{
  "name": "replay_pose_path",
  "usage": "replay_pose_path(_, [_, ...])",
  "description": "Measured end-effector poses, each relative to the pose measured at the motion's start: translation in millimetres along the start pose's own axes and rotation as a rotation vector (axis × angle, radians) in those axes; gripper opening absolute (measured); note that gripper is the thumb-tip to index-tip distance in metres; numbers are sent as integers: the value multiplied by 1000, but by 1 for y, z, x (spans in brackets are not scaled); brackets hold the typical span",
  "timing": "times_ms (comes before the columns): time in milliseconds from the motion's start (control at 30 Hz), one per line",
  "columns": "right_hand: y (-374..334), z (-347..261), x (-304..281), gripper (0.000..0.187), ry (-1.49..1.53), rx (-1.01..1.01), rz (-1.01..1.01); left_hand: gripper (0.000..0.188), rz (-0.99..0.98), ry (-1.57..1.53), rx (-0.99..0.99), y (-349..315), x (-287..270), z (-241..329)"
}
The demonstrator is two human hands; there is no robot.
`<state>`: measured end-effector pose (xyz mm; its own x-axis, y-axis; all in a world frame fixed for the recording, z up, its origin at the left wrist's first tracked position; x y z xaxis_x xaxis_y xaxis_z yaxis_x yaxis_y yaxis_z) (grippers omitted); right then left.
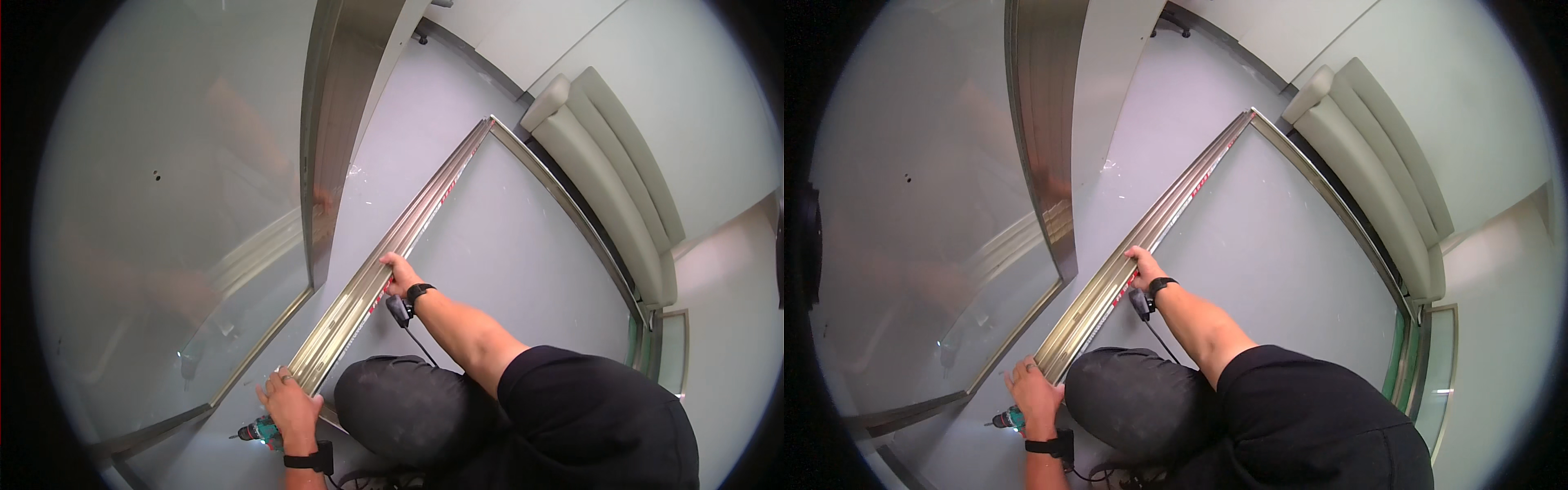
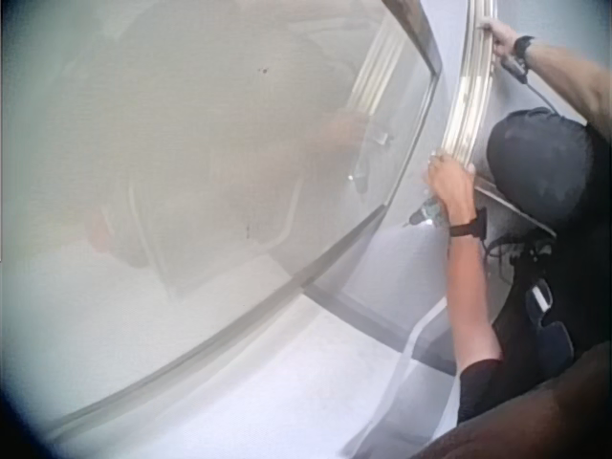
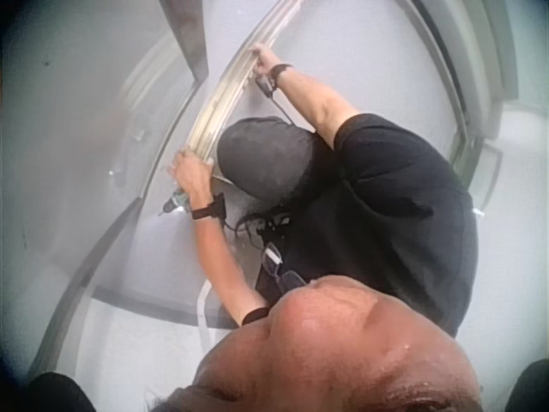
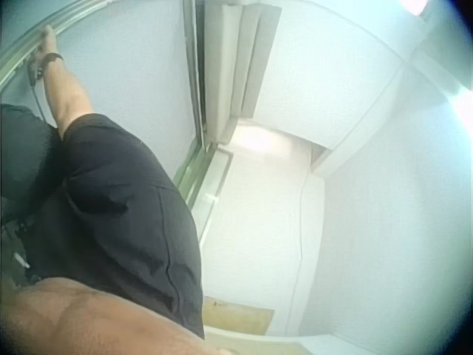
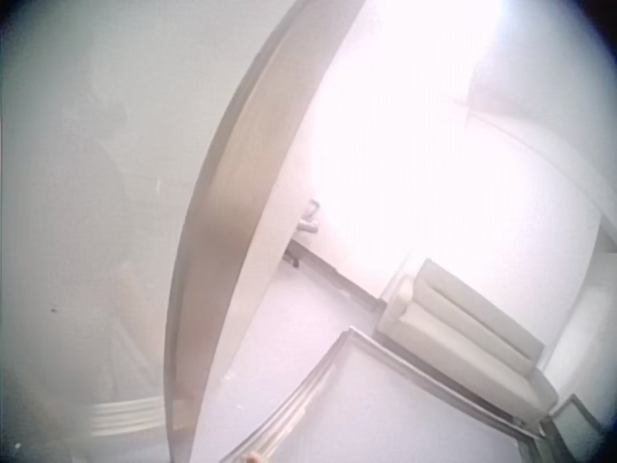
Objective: The person assembles a metal frame by using a drill to secure screws into the corners and joints of metal rails on the floor.
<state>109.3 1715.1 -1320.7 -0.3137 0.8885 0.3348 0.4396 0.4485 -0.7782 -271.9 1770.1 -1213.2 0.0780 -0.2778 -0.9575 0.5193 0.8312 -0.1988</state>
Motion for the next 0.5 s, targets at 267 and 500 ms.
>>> replay_pose_path(267, [-6,-1,30,16,-384,-22,389,59,-461,-367,-39,30,-32,-21])
replay_pose_path(500, [-21,-8,35,17,48,-132,136,72,132,-160,84,11,-30,-9])
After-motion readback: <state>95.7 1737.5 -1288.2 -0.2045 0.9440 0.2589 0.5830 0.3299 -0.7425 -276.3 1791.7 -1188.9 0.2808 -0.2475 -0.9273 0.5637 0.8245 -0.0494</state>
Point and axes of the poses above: each hand's wrist, its own y-axis towards the middle knuckle, its own x-axis out of the palm, z = x × y, the point moved 1 cm from there along y, towards the middle knuckle, and after that the axes turned 7 degrees about z, right-handed, at the moved point
